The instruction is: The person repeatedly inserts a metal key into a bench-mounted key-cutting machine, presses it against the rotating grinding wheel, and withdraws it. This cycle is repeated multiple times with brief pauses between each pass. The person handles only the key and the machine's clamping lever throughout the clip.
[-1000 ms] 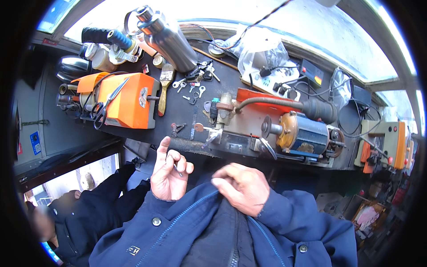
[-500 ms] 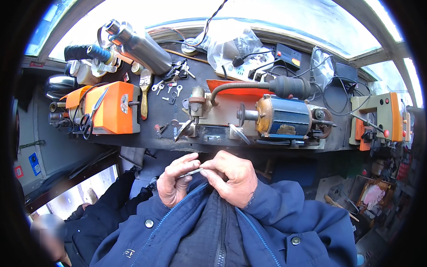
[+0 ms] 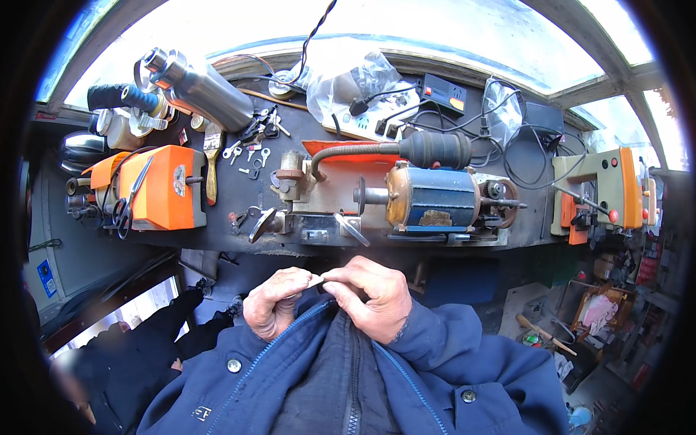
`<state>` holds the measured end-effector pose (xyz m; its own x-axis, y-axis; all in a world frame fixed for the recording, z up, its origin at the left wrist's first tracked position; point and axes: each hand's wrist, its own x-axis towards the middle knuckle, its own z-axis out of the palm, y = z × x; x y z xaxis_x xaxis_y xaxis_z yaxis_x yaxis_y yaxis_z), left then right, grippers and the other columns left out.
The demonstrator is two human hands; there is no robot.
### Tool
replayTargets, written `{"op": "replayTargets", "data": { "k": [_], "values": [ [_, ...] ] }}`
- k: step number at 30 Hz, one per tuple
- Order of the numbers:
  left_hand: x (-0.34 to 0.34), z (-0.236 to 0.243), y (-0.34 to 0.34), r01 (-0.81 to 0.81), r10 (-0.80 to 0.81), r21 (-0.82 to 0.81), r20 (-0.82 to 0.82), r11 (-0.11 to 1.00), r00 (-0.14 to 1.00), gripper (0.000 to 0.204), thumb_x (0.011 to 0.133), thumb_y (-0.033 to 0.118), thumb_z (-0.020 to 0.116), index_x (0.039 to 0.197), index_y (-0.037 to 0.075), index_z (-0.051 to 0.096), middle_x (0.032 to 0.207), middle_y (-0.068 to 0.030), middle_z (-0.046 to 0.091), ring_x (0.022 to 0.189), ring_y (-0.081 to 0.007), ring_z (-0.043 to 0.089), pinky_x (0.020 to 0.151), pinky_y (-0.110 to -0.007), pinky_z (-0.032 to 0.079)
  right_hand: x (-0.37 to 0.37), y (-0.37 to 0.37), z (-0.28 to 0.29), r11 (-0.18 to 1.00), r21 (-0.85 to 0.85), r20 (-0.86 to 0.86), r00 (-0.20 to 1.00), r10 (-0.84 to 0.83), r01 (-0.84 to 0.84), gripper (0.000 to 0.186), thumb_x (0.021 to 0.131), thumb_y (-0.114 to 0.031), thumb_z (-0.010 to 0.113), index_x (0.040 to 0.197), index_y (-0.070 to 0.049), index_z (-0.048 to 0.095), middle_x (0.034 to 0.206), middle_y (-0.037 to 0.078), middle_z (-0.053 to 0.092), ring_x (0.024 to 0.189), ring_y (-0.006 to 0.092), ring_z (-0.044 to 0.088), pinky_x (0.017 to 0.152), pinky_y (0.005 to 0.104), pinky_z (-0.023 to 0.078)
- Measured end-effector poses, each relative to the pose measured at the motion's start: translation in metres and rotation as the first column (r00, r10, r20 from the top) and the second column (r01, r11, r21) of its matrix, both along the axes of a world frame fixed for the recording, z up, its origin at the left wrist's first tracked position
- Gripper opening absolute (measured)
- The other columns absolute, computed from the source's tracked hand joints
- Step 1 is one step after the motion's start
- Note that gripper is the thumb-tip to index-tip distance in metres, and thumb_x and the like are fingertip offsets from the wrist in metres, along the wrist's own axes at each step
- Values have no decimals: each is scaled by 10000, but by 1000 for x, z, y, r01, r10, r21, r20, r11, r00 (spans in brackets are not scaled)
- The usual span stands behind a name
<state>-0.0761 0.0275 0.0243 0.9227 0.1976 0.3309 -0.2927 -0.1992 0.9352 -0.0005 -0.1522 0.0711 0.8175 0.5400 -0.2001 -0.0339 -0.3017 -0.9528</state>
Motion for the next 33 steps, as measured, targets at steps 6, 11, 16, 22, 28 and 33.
{"op": "replayTargets", "data": {
  "k": [6, 11, 16, 22, 28, 33],
  "values": [
    [6, -7, -20, -342, -82, -628, -545, 699, 835, 319, 1040, 135, 499, 1321, -17, 501, 1098, -175, 676, 799, -264, 718, 712, -353, 571, 8, -21, 4, 979, 167, -679, 734, 25, 121, 335, 1001, -244, 550, 936, 39, 717, 820, 67, 656, 687, 77, 572, 623, 209, 450],
    [21, -16, -32, -417, -193, -773, -556, 479, 808, 396, 1036, 202, 532, 1368, -9, 484, 1108, -166, 669, 789, -248, 723, 638, -309, 543, 16, -16, 7, 794, 312, -923, 363, 124, 522, 545, 1067, -441, 379, 889, 10, 629, 645, 28, 462, 507, 114, 391, 511, 226, 377],
    [39, -18, -36, -463, -157, -715, -615, 524, 772, 385, 1033, 217, 545, 1333, -22, 512, 1029, -119, 708, 675, -191, 701, 591, -284, 523, 26, -5, 9, 728, 261, -953, 290, 88, 634, 448, 1053, -379, 474, 836, -8, 602, 642, 22, 483, 473, 82, 394, 451, 232, 372],
    [58, -16, -41, -434, -127, -643, -638, 631, 760, 282, 1060, 165, 475, 1256, -12, 576, 820, -49, 639, 478, -63, 515, 447, -196, 393, 42, -1, 12, 688, 165, -937, 330, -114, 707, 296, 1011, -257, 583, 815, -34, 584, 624, -16, 442, 468, 57, 375, 444, 220, 342],
    [66, -13, -35, -378, -169, -587, -671, 716, 722, 248, 1060, 120, 444, 1213, 12, 607, 741, -4, 568, 440, -11, 407, 409, -173, 326, 45, 10, 13, 888, 22, -762, 583, -282, 458, 205, 927, -166, 708, 1059, -18, 655, 778, -24, 591, 568, 21, 447, 500, 189, 360],
    [68, -14, -29, -380, -326, -729, -625, 569, 710, 251, 1068, 178, 445, 1231, 37, 574, 768, -7, 558, 433, -22, 380, 411, -177, 308, 50, 16, 24, 950, -85, -547, 783, -297, 301, 320, 820, -108, 771, 996, -28, 516, 773, -30, 572, 624, -9, 446, 548, 174, 377]
  ]
}}
